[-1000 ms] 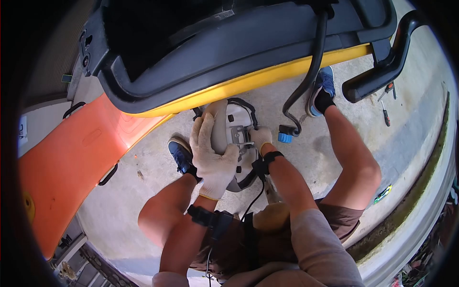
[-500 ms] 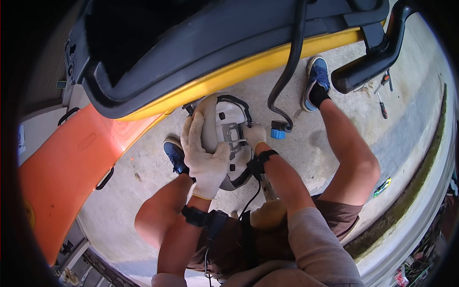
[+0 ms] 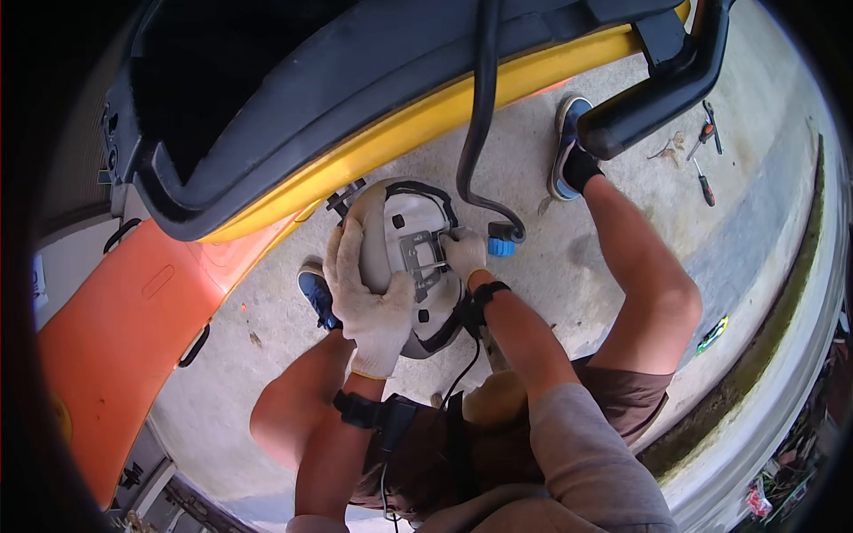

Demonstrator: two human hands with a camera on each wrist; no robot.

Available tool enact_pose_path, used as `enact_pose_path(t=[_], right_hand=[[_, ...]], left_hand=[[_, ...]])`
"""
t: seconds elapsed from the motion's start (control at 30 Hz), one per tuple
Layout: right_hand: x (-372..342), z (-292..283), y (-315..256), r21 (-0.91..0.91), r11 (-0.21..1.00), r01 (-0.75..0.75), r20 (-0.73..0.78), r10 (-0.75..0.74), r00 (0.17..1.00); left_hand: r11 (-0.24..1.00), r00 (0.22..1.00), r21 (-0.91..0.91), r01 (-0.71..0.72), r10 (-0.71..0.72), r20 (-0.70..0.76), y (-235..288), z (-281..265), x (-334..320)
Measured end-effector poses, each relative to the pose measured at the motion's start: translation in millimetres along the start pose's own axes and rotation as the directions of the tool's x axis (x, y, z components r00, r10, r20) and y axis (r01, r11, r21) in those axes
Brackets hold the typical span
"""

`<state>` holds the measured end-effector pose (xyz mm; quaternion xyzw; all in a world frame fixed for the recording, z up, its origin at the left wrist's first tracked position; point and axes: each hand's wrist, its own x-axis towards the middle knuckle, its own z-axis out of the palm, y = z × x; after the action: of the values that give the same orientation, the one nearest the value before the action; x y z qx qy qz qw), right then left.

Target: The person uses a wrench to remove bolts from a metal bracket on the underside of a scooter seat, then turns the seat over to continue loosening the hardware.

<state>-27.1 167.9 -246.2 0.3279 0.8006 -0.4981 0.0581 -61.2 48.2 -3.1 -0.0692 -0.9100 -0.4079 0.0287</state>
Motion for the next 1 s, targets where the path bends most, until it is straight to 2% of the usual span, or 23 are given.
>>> enact_pose_path(t=[0.03, 0.1, 0.13, 0.17, 0.23, 0.33, 0.37, 0.43, 0.47, 0.5, 0.57, 0.7, 0.77, 0.8, 0.87, 0.9, 0.93, 0.97, 1.0], right_hand=[[1.6, -0.7, 0.6, -0.003, 1.000, -0.004, 0.004, 0.004, 1.000], [10.6, -7.0, -2.8, -0.052, 0.991, -0.126, 0.152, 0.133, 0.979], [18.1, -6.1, -3.5, -0.188, 0.975, -0.119, 0.160, 0.150, 0.976], [31.5, 3.4, 10.2, -0.188, 0.975, -0.118, 0.156, 0.148, 0.977], [53.5, 20.6, 35.0, -0.275, 0.917, -0.290, 0.254, 0.360, 0.898], [29.9, -22.0, -21.5, -0.211, 0.945, -0.251, 0.283, 0.305, 0.910], [26.1, -17.9, -16.4, -0.207, 0.946, -0.248, 0.278, 0.300, 0.913], [22.6, 1.1, 3.9, 0.067, 0.973, -0.219, 0.150, 0.207, 0.967], [19.3, 3.7, 4.5, 0.180, 0.973, -0.146, 0.083, 0.133, 0.988], [16.5, 5.5, 6.4, 0.181, 0.972, -0.147, 0.083, 0.134, 0.987], [11.5, 7.2, 11.1, 0.245, 0.969, -0.019, 0.013, 0.016, 1.000], [7.6, 8.9, 6.8, 0.259, 0.965, -0.040, -0.040, 0.053, 0.998], [13.5, 3.2, 1.6, -0.049, 0.994, -0.100, 0.085, 0.104, 0.991], [24.6, 11.3, 14.7, -0.050, 0.993, -0.102, 0.084, 0.106, 0.991], [50.4, 34.3, 44.8, -0.209, 0.950, -0.231, 0.167, 0.267, 0.949], [59.2, 53.8, 67.8, -0.207, 0.950, -0.233, 0.165, 0.269, 0.949], [66.7, 75.2, 91.5, -0.037, 0.948, -0.317, 0.126, 0.319, 0.939], [67.4, 73.4, 85.1, 0.137, 0.915, -0.380, 0.093, 0.370, 0.924], [66.1, 68.1, 81.6, 0.139, 0.915, -0.378, 0.089, 0.369, 0.925]], left_hand=[[1.000, 1.000, 0.021, -0.006, 0.006, -0.002, 0.0, 0.4, 0.4], [1.000, 1.000, 0.026, -0.006, 0.006, -0.002, -0.3, 2.4, 0.6], [0.999, 1.000, 0.029, -0.017, 0.018, -0.004, 0.4, 3.5, 1.6], [0.999, 1.000, 0.026, -0.020, 0.020, -0.005, 3.4, 3.9, 1.6], [0.998, 0.999, 0.009, 0.054, -0.054, -0.002, 11.2, 4.0, 1.1], [0.998, 0.999, 0.037, 0.041, -0.041, -0.003, 10.0, 3.8, 1.2], [0.999, 0.999, 0.035, 0.034, -0.034, -0.005, 11.5, 3.1, 1.7], [0.996, 0.999, 0.073, 0.046, -0.047, 0.007, 13.0, 0.9, 2.0], [0.996, 0.999, 0.073, 0.043, -0.043, 0.005, 12.6, 0.8, 2.1], [0.998, 0.999, 0.058, 0.039, -0.040, 0.002, 12.0, 0.8, 0.8], [0.998, 0.999, 0.043, 0.040, -0.040, 0.004, 9.7, 2.8, -1.3], [1.000, 1.000, 0.028, -0.006, 0.006, -0.017, -0.8, 3.8, 0.7], [0.999, 1.000, 0.039, -0.018, 0.018, -0.016, -1.4, 3.7, 0.7], [1.000, 1.000, 0.018, -0.016, 0.016, -0.015, 0.1, 4.3, 2.2], [1.000, 1.000, -0.004, -0.019, 0.019, -0.011, 2.0, 5.5, 4.2], [1.000, 1.000, 0.022, -0.021, 0.021, -0.011, 2.9, 5.7, 3.8], [0.999, 1.000, 0.047, -0.023, 0.024, -0.011, 3.8, 5.3, 3.0], [0.999, 1.000, 0.044, -0.028, 0.029, -0.011, 4.8, 5.2, 3.2], [0.999, 1.000, 0.037, -0.002, 0.002, -0.013, 6.1, 5.0, 2.6]])
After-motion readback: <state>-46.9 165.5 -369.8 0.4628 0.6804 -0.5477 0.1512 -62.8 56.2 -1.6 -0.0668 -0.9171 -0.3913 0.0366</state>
